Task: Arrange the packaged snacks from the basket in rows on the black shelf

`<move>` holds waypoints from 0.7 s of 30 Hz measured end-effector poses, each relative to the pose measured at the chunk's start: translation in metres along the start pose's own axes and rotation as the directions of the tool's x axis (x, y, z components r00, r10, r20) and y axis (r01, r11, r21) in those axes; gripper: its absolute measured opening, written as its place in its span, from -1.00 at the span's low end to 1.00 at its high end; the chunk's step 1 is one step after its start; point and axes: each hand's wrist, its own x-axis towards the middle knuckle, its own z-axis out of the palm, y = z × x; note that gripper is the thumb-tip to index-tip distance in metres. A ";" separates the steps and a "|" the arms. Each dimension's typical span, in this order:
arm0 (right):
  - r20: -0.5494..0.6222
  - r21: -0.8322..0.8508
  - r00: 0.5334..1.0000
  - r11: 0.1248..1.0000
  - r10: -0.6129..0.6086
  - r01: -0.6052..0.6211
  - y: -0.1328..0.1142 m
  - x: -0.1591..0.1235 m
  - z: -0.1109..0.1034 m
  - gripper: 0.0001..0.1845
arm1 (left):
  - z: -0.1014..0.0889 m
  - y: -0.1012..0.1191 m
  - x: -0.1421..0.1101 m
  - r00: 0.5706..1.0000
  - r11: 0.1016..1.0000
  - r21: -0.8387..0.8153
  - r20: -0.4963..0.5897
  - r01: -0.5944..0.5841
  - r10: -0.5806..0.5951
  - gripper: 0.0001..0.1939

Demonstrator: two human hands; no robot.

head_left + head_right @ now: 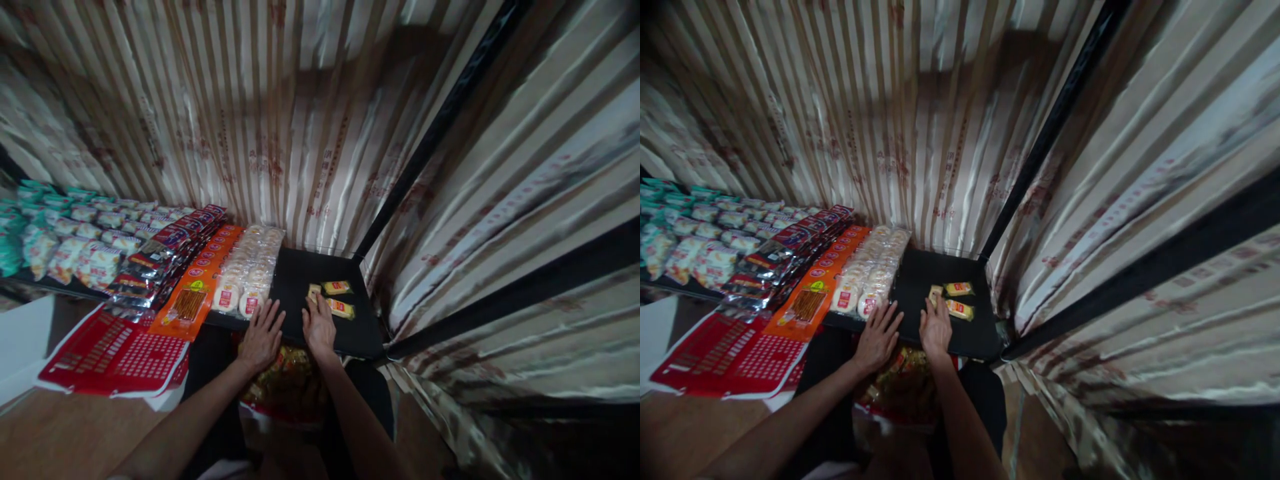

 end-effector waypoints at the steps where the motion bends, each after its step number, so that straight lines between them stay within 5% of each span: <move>1: -0.007 -0.013 1.000 1.000 -0.006 0.006 -0.003 0.001 -0.001 -0.58 | 0.001 -0.001 0.003 1.000 1.000 0.008 -0.003 0.008 -0.008 -0.52; 8: -0.013 0.161 1.000 0.987 -0.007 0.010 -0.028 0.036 0.017 -0.48 | 0.002 -0.019 0.017 0.978 0.982 0.072 -0.130 0.174 -0.164 -0.51; 15: 0.288 0.525 0.919 0.759 0.268 -0.385 -0.042 0.114 0.081 -0.15 | 0.014 -0.029 0.024 0.949 0.964 0.022 -0.182 0.265 -0.257 -0.46; 21: 0.332 0.606 0.880 0.639 0.339 -0.475 -0.047 0.156 0.118 -0.09 | 0.012 -0.033 0.026 0.960 0.975 0.006 -0.178 0.221 -0.217 -0.53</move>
